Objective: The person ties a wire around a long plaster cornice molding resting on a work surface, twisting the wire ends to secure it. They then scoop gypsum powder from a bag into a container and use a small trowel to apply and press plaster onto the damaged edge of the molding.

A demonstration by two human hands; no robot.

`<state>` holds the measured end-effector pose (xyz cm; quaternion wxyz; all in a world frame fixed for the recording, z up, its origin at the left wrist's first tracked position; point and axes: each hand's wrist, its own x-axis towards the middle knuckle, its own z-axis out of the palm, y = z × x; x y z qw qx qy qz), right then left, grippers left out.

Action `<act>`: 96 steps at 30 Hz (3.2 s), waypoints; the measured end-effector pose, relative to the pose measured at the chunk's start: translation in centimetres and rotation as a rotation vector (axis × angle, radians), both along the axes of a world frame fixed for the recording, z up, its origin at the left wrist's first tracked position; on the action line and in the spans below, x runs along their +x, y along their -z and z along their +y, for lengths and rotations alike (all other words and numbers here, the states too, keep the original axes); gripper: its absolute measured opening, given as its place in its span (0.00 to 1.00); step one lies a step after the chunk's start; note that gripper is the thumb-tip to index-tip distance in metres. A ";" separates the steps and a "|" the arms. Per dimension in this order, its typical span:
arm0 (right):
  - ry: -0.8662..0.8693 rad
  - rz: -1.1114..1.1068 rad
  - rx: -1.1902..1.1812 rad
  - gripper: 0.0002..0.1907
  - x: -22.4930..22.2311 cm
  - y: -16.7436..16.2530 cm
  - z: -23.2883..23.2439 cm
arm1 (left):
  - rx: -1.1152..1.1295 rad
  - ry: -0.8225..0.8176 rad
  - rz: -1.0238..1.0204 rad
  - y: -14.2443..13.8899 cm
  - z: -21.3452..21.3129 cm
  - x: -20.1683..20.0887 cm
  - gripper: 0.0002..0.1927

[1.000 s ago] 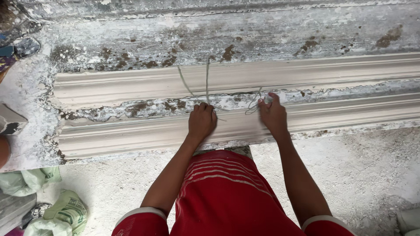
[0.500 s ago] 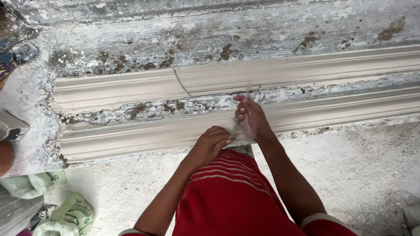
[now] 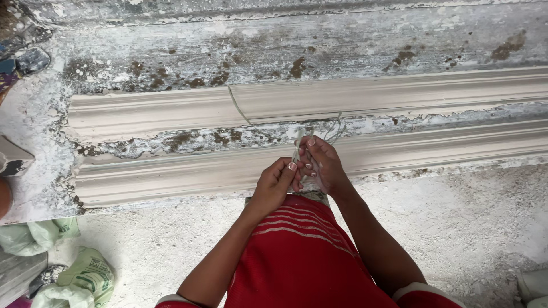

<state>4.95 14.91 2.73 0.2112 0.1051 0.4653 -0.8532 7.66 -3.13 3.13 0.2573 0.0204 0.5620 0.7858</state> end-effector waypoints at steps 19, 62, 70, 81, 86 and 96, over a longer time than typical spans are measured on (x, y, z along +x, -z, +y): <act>-0.001 0.050 0.071 0.16 0.7 0.7 -0.3 | -0.230 -0.078 0.125 -1.9 0.0 0.1 0.12; -0.010 0.293 0.487 0.21 1.6 1.2 -0.8 | -0.444 -0.169 0.125 -2.0 1.4 -0.5 0.10; -0.107 0.206 0.710 0.20 1.3 2.0 0.6 | -0.742 -0.095 0.668 -3.2 0.5 0.3 0.06; -0.623 0.210 0.937 0.12 -0.1 -2.3 3.6 | -0.872 0.110 1.643 -3.8 -0.5 -1.0 0.05; -0.732 0.243 1.112 0.11 0.5 -3.0 4.2 | -0.777 0.203 1.731 -2.6 -0.4 -1.6 0.04; -0.718 0.139 0.884 0.13 0.9 -2.3 6.5 | -0.612 0.120 1.496 -0.2 0.5 -1.6 0.07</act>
